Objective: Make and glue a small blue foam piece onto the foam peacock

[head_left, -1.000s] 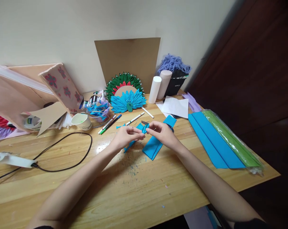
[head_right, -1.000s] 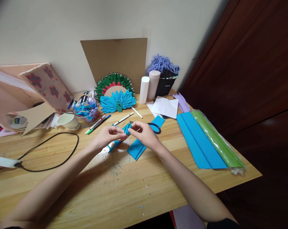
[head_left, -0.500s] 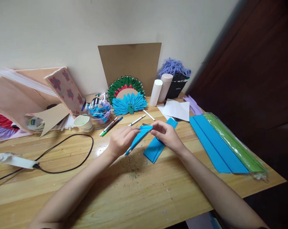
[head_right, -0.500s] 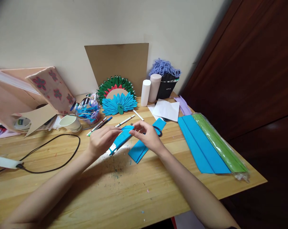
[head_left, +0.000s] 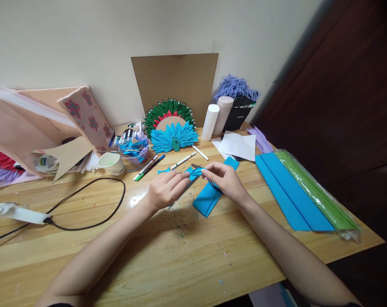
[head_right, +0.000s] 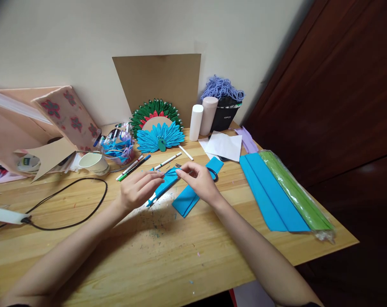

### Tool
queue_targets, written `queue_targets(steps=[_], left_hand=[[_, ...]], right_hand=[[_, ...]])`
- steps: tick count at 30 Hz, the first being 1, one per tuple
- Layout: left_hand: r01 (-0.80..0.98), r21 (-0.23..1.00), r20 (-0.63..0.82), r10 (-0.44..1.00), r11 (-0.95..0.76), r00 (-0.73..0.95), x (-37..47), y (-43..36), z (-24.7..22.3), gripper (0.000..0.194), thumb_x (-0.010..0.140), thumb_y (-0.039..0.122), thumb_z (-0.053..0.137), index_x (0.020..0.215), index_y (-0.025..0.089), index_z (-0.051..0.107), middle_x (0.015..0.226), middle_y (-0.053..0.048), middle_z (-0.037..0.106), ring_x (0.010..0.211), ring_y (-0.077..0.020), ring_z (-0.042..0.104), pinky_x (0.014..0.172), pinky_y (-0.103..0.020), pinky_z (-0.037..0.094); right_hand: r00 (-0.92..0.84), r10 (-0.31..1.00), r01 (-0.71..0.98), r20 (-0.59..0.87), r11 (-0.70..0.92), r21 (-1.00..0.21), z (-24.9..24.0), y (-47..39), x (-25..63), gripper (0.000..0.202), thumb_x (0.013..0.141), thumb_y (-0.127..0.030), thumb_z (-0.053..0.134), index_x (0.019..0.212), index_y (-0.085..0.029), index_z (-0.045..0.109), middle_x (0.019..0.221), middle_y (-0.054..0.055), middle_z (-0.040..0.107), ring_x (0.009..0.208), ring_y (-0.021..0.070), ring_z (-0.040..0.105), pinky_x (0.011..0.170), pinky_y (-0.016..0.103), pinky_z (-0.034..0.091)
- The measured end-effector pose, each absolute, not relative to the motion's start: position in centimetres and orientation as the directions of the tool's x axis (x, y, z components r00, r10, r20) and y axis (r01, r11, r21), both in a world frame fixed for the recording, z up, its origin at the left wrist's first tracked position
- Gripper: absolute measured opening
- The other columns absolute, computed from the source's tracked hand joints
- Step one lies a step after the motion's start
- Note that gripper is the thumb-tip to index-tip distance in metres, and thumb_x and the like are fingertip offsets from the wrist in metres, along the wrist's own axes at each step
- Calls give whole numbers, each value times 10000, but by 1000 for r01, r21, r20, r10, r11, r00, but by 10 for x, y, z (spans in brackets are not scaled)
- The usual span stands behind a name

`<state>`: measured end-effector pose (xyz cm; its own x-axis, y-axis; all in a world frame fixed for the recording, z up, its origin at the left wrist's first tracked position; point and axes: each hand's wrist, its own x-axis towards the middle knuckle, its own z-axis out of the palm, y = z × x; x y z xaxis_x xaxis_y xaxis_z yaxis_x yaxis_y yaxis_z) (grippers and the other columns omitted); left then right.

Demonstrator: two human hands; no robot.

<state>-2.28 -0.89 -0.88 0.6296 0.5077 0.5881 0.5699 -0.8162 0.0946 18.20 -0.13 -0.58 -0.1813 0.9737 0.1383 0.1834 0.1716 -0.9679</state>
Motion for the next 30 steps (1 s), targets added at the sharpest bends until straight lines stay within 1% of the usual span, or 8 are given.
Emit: queue_targets(steps=[5,9,11,14,18,21,24,30], left_hand=[[550,-123,711,313,-826,630,-18,-7,-8,145,853,153,461,835,168,604,822,-40,712,769,-141,650,667,-236,477],[566,-110,682,352,-817,641,-16,-6,-9,124,850,155,472,865,166,594,781,-40,695,739,-137,642,642,-229,468],[606,2,673,449,-796,587,-14,-5,-10,112,843,184,492,879,170,596,765,-39,686,717,-144,635,640,-241,465],[621,449,593,734,-643,332,-9,-3,-9,183,808,280,555,948,164,582,838,-58,673,762,-157,627,691,-270,475],[257,959,55,967,-120,248,5,-3,-8,291,755,388,592,868,120,598,790,-66,657,700,-146,613,658,-270,489],[21,986,-165,951,165,263,14,-5,-7,284,705,386,638,784,114,610,719,-39,652,678,-128,602,688,-264,483],[-103,974,-179,964,202,196,16,-8,-5,263,656,346,689,767,120,614,732,-21,654,707,-121,598,732,-257,470],[39,980,-198,960,194,199,-12,-22,-3,177,677,278,650,742,118,611,684,-9,629,654,-114,578,655,-233,449]], right_hand=[[-180,972,161,149,179,-971,-5,-1,182,231,750,-380,594,683,-159,590,652,8,590,634,126,537,601,244,410],[-188,971,146,148,176,-973,-7,1,183,224,755,-379,586,689,-166,594,652,3,595,645,129,553,617,247,427],[-181,973,146,144,172,-974,-9,3,184,214,748,-374,595,695,-167,596,661,5,598,656,133,559,625,252,435],[-105,984,121,142,154,-981,-14,3,183,212,738,-378,604,712,-168,589,664,4,594,647,135,560,610,255,441],[37,984,69,174,171,-983,-20,-3,174,212,747,-379,592,733,-167,576,662,5,592,630,131,552,594,252,437],[75,977,74,200,194,-978,-25,-10,164,203,746,-367,594,753,-165,577,688,12,593,630,127,540,584,247,427],[20,982,94,189,186,-978,-29,-15,159,198,754,-365,580,756,-167,571,692,11,585,630,128,537,563,240,421],[-179,966,193,187,221,-956,-26,-19,150,189,747,-331,582,853,-176,567,837,36,604,742,146,560,626,250,446]])
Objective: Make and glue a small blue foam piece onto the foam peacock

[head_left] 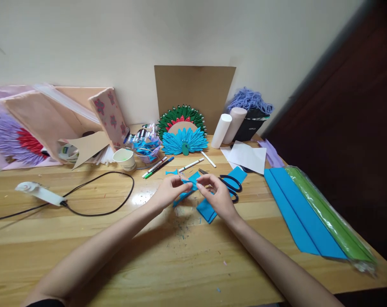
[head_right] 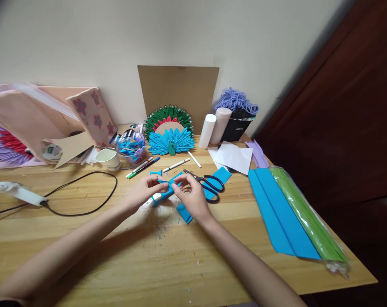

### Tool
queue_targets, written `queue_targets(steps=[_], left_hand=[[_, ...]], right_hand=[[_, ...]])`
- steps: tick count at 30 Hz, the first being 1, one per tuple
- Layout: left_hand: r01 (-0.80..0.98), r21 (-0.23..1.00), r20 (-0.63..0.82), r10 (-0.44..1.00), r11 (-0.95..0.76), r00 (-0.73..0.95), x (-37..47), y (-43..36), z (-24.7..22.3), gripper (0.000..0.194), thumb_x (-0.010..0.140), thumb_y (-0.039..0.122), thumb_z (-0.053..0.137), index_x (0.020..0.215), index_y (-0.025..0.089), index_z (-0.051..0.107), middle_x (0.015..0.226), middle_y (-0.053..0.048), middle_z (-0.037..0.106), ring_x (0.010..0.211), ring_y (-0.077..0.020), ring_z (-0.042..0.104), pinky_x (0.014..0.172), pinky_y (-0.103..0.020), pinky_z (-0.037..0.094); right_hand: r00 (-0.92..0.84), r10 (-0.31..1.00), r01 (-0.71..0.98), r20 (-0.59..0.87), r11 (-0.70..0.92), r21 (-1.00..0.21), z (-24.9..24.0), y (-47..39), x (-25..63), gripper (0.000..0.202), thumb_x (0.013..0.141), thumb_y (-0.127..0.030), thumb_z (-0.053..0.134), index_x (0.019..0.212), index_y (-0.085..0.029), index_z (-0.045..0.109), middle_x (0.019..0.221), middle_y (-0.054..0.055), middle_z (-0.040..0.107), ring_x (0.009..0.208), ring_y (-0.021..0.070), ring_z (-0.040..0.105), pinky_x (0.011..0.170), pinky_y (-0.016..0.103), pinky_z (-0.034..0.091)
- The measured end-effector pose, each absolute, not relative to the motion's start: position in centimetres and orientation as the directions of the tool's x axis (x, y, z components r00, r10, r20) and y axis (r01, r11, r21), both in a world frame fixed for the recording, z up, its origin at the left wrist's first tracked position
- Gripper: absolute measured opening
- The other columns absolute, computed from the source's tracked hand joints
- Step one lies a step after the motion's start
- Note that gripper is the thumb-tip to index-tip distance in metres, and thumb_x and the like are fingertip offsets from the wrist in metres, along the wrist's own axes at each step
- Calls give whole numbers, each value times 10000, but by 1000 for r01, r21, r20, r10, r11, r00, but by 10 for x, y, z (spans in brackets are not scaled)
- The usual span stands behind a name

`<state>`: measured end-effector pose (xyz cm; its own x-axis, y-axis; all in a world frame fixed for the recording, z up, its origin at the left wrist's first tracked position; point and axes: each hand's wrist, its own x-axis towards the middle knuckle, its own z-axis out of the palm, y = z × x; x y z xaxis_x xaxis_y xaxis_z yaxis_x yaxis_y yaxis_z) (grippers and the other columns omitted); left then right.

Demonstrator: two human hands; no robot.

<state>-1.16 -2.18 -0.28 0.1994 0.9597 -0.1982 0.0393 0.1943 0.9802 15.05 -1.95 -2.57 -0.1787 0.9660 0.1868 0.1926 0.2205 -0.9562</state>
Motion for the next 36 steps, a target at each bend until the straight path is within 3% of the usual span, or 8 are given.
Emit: queue_targets(steps=[4,8,13,19,29,32,36], left_hand=[[219,966,-199,936,137,292,-42,-40,-9,134,665,239,624,707,114,597,609,4,591,572,-104,537,549,-208,403],[310,944,-185,956,109,227,-71,-63,-12,101,642,202,611,613,123,555,550,23,551,525,-96,509,490,-194,359],[199,964,-190,981,179,39,-109,-91,-11,96,652,203,621,676,118,583,647,-20,630,608,-124,576,586,-223,433],[11,976,-211,960,217,-185,-161,-126,-15,185,648,274,672,712,113,608,693,-38,654,659,-144,614,671,-259,473],[17,977,-177,851,212,-495,-242,-182,-31,236,679,344,666,764,124,675,726,-50,686,689,-159,623,679,-255,484],[35,977,-133,733,209,-668,-272,-198,-40,251,686,364,656,784,134,683,745,-50,697,697,-168,634,690,-262,489],[158,961,0,572,226,-820,-309,-212,-54,252,706,366,629,795,136,683,796,-70,704,731,-190,645,709,-284,489]], right_hand=[[-413,901,240,132,248,-939,-17,-25,127,137,763,-310,560,787,-176,574,777,20,595,702,131,541,619,244,434],[-581,805,265,121,328,-907,-16,-31,94,108,764,-279,551,730,-178,562,703,-6,569,643,111,500,562,219,392],[-639,761,279,113,366,-888,-20,-41,51,83,762,-239,538,716,-172,554,673,-11,566,615,105,496,548,217,376],[-718,696,226,26,267,-937,-22,-56,-10,160,804,-328,505,788,-175,547,766,3,603,647,109,527,569,224,398],[-842,540,162,-20,217,-963,-46,-65,-108,191,815,-363,473,801,-183,534,728,0,570,634,124,518,570,243,407],[-818,574,182,43,329,-927,-54,-62,-144,224,805,-387,476,901,-192,530,843,33,584,703,153,539,638,285,432],[-736,618,182,276,573,-799,-62,-49,-211,373,722,-380,572,1028,-173,521,1029,107,541,946,236,508,827,376,397]])
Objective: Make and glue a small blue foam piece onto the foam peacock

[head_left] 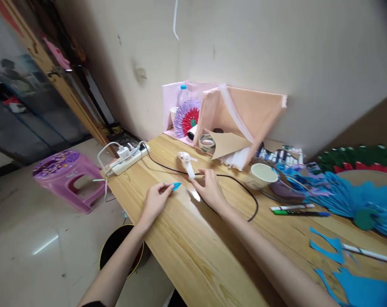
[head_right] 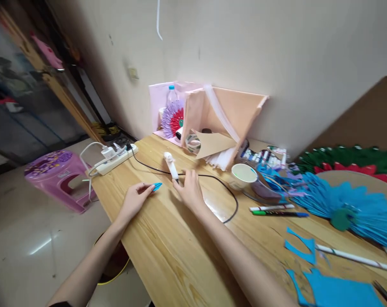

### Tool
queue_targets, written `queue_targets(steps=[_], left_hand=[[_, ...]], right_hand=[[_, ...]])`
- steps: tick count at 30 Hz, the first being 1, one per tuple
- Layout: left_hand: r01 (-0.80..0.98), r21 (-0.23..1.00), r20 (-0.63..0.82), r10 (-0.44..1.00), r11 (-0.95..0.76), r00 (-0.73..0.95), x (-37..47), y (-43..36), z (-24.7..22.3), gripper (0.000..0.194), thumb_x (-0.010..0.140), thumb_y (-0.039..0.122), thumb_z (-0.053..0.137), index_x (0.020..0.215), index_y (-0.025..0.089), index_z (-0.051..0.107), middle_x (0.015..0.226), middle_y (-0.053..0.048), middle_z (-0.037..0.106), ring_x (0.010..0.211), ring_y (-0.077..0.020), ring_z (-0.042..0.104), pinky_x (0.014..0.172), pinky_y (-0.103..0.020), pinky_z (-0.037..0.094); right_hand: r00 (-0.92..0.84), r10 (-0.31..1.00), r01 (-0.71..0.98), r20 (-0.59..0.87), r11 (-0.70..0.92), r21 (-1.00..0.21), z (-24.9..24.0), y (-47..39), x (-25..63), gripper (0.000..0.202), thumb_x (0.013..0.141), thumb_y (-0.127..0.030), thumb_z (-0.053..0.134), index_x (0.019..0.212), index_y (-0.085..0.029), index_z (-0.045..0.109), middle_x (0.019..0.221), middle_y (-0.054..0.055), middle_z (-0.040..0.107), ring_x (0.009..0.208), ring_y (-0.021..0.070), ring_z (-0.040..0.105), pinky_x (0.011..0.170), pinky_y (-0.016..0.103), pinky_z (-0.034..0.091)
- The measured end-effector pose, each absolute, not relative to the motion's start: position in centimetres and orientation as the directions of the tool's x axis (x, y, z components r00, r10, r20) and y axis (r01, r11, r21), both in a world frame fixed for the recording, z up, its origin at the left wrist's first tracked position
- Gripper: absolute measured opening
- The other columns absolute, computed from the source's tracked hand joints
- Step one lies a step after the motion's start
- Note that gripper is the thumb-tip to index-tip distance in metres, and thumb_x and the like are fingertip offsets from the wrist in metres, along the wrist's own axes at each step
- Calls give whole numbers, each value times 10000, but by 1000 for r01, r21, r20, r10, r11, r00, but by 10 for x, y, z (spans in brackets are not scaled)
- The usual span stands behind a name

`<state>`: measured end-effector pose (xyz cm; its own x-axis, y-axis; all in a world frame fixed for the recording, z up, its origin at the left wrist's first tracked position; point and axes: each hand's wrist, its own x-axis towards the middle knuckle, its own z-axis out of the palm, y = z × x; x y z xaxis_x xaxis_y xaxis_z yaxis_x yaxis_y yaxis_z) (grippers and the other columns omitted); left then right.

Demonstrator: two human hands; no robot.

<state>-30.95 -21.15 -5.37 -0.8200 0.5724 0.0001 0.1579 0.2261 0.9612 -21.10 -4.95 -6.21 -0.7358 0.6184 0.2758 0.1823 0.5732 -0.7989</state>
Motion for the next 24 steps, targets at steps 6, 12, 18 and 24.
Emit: queue_targets(steps=[6,12,18,24], left_hand=[[214,939,62,483,268,-874,-338,-216,-67,247,716,347,616,792,124,691,737,-85,700,663,-190,631,639,-285,477],[168,953,48,420,253,-906,-340,-221,-75,275,703,373,628,784,115,679,684,-79,685,616,-175,623,602,-268,477],[157,958,48,403,241,-914,-336,-225,-75,262,690,391,632,761,144,684,677,-57,690,617,-172,628,592,-263,480],[175,953,57,423,246,-904,-334,-225,-76,217,698,343,631,761,142,683,718,-68,701,639,-171,636,616,-266,486]], right_hand=[[-812,545,168,210,561,-810,-69,-47,-274,257,772,-362,493,889,-151,580,808,72,600,800,225,533,753,359,394],[-879,461,45,124,338,-940,-59,-58,-222,322,826,-442,424,736,-169,570,723,32,588,678,161,531,628,262,407],[-950,313,65,7,220,-973,-56,-68,-182,308,826,-427,445,806,-162,600,720,43,605,655,158,525,577,255,419],[-961,276,70,13,289,-955,-54,-76,-181,333,834,-422,420,667,-172,563,729,37,579,656,150,501,597,253,412]])
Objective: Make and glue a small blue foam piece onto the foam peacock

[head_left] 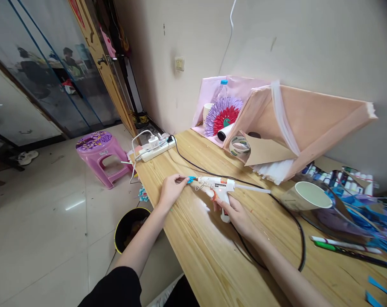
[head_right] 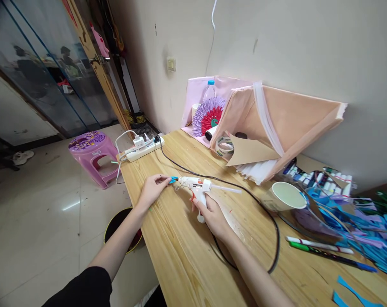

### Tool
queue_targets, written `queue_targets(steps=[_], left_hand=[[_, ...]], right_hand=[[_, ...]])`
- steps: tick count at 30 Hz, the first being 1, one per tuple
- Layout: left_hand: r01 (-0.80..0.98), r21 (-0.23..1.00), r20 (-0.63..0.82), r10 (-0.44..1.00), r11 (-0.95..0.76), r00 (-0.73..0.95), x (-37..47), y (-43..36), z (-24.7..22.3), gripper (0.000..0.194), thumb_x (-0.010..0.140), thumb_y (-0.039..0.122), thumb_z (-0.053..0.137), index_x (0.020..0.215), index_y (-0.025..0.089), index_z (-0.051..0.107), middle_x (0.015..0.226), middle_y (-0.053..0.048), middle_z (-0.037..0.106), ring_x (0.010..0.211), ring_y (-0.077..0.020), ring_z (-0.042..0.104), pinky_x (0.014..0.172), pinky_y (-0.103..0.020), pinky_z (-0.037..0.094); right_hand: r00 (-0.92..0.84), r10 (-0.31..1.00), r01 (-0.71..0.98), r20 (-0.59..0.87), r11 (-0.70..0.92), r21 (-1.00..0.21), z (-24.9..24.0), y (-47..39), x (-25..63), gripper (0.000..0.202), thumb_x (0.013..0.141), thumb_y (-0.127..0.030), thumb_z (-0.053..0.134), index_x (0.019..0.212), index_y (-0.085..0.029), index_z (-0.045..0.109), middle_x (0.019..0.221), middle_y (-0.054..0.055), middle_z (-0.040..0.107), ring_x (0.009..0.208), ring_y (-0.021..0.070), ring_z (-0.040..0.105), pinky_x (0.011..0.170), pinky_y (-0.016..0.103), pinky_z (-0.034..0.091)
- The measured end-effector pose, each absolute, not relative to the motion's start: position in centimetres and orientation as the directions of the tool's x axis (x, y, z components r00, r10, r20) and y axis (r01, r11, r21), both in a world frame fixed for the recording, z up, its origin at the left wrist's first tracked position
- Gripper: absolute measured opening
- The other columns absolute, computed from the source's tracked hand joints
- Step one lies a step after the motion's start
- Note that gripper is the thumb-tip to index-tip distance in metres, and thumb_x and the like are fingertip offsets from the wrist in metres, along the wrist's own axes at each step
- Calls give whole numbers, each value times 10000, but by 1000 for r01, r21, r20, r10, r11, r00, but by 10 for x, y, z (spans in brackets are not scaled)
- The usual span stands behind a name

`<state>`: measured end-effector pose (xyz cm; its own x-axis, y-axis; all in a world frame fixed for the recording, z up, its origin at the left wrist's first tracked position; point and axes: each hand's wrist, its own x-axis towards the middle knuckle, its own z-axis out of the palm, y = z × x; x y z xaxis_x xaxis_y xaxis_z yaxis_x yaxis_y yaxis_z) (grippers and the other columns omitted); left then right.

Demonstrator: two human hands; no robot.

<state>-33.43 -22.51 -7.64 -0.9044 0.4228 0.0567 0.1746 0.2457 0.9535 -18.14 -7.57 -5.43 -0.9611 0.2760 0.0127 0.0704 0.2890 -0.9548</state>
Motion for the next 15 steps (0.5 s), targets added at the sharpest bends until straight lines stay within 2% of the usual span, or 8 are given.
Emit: queue_targets(steps=[5,15], left_hand=[[184,952,63,431,245,-900,-333,-226,-78,190,709,318,630,771,146,681,734,-68,704,659,-172,642,631,-272,494],[196,949,68,447,246,-892,-332,-225,-79,205,707,331,628,772,144,680,751,-74,703,693,-184,647,656,-282,503]], right_hand=[[-954,301,93,-9,268,-959,-53,-78,-181,331,813,-431,439,652,-169,562,691,35,573,625,148,498,586,255,413],[-952,305,98,7,327,-940,-59,-76,-182,324,830,-407,427,627,-178,535,668,15,555,628,148,498,602,257,380]])
